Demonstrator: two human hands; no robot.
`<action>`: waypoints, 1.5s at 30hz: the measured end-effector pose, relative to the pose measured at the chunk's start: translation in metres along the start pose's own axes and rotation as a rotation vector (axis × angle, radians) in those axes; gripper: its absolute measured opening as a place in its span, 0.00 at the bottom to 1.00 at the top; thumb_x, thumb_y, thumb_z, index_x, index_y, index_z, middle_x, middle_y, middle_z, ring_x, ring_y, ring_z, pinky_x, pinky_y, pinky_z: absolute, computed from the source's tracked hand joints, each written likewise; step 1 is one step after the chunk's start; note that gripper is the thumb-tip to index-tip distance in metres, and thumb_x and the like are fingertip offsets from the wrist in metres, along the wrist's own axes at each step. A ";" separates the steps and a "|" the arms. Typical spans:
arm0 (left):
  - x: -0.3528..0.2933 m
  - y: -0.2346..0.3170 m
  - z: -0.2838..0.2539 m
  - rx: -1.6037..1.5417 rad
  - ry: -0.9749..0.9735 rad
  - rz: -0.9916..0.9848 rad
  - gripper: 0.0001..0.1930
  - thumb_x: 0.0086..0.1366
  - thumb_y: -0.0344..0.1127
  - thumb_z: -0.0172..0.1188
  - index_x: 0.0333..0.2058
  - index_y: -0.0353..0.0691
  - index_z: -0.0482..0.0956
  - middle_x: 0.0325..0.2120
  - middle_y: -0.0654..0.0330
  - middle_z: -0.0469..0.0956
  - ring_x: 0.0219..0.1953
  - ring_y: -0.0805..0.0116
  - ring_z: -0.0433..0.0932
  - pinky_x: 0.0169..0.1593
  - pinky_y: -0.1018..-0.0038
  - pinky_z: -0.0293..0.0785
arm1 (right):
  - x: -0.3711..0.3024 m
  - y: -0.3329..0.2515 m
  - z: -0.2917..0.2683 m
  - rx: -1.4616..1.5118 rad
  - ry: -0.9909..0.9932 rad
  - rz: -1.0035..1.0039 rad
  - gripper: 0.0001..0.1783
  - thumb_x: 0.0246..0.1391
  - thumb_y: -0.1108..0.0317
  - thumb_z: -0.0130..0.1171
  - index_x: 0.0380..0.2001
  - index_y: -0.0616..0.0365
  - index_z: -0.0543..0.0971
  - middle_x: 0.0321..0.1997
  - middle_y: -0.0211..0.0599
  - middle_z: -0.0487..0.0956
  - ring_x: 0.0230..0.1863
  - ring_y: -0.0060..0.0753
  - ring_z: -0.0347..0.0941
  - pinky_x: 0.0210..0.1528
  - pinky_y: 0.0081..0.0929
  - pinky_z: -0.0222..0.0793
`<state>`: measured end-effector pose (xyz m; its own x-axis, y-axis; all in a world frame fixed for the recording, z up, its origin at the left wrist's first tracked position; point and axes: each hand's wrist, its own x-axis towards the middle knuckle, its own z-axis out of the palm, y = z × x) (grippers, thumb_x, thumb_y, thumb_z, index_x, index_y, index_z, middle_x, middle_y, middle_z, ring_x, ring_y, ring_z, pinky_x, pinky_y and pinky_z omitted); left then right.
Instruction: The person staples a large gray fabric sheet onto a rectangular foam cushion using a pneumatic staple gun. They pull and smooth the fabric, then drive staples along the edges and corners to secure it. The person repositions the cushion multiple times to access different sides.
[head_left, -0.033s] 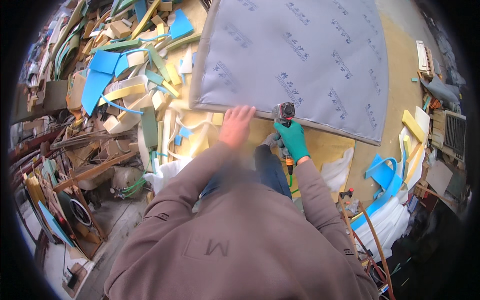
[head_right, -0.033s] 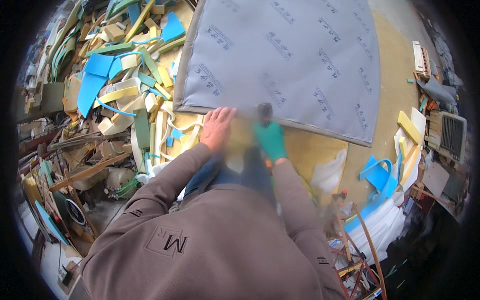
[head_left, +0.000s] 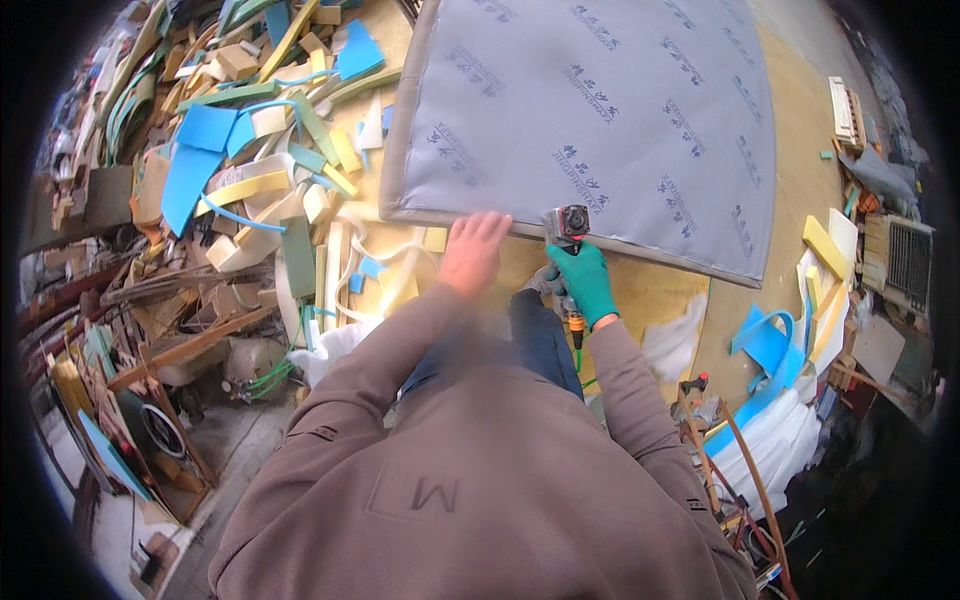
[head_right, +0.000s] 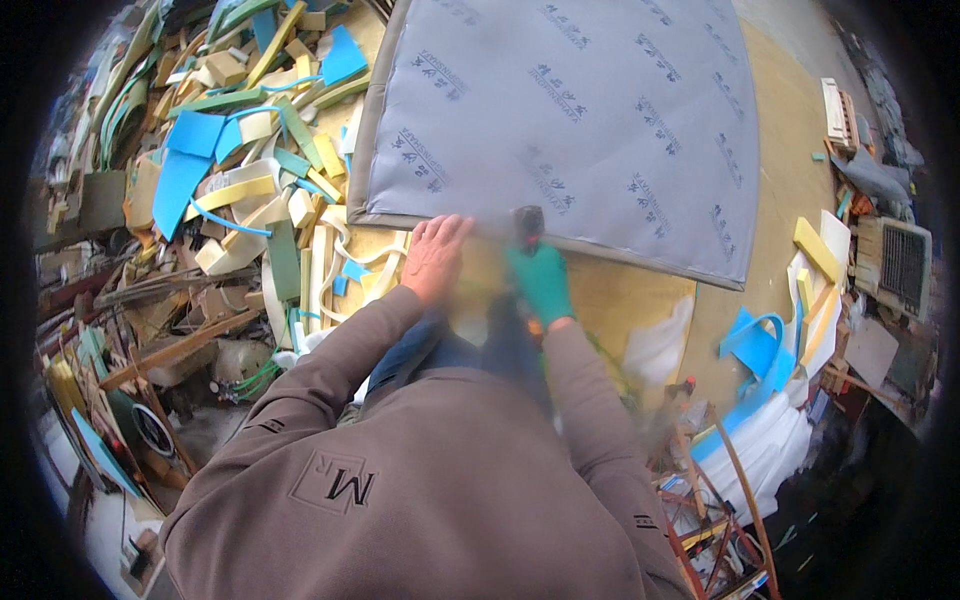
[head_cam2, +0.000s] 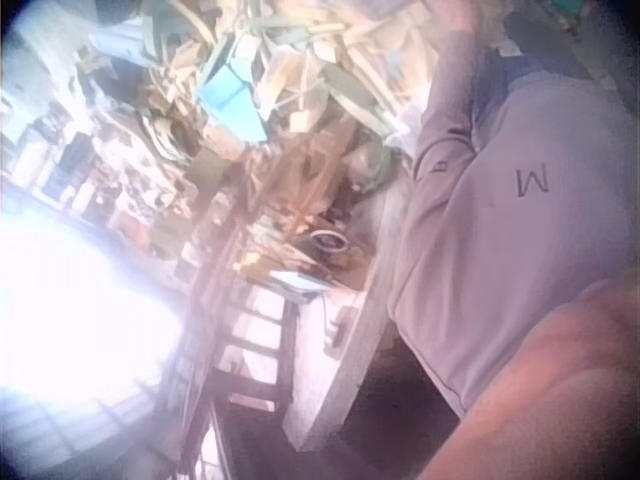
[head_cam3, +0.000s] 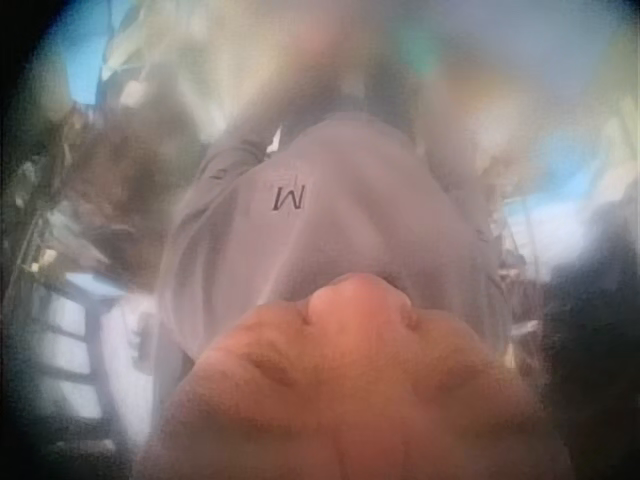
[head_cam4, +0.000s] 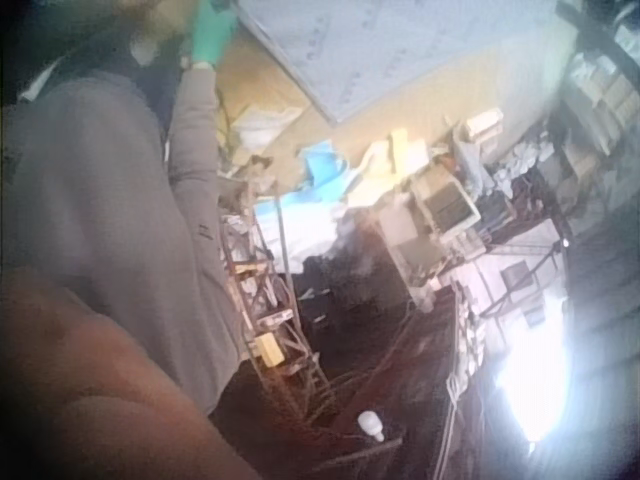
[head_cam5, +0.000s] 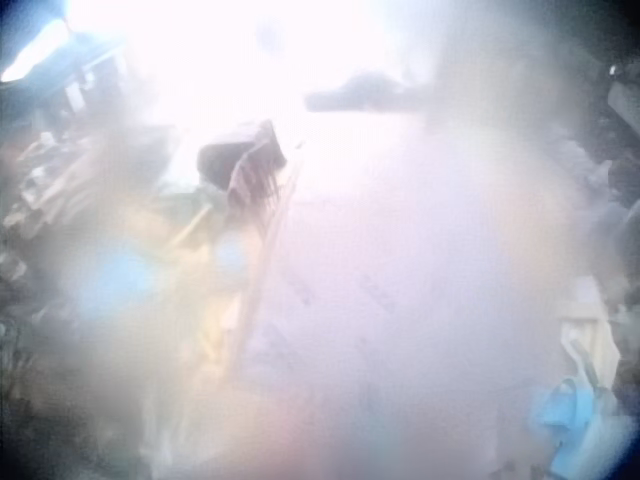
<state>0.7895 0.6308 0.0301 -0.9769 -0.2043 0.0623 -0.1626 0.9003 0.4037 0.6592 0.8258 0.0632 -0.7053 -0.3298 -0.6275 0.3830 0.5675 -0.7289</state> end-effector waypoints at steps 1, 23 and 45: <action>0.002 -0.007 -0.002 -0.006 -0.011 0.015 0.34 0.62 0.30 0.62 0.69 0.43 0.75 0.63 0.54 0.73 0.69 0.51 0.70 0.72 0.51 0.64 | 0.001 0.001 0.010 0.014 0.026 -0.012 0.15 0.68 0.57 0.68 0.42 0.60 0.85 0.27 0.36 0.86 0.20 0.24 0.78 0.23 0.29 0.72; -0.054 -0.109 -0.056 0.022 -0.124 -0.002 0.34 0.64 0.30 0.60 0.71 0.44 0.74 0.73 0.60 0.71 0.78 0.57 0.64 0.81 0.44 0.53 | -0.018 -0.068 0.133 -0.046 -0.165 -0.040 0.15 0.66 0.57 0.67 0.40 0.60 0.85 0.27 0.36 0.86 0.18 0.23 0.75 0.20 0.30 0.69; 0.093 0.190 0.096 0.209 -0.226 0.058 0.42 0.59 0.41 0.72 0.72 0.40 0.69 0.65 0.42 0.69 0.69 0.37 0.66 0.69 0.43 0.63 | -0.230 0.261 -0.305 0.686 0.633 0.336 0.14 0.67 0.58 0.71 0.42 0.59 0.83 0.27 0.37 0.83 0.18 0.24 0.73 0.20 0.28 0.67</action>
<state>0.6544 0.8196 0.0249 -0.9877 -0.0808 -0.1341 -0.1077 0.9722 0.2077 0.7398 1.2797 0.1003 -0.6085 0.3457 -0.7143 0.7430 -0.0680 -0.6658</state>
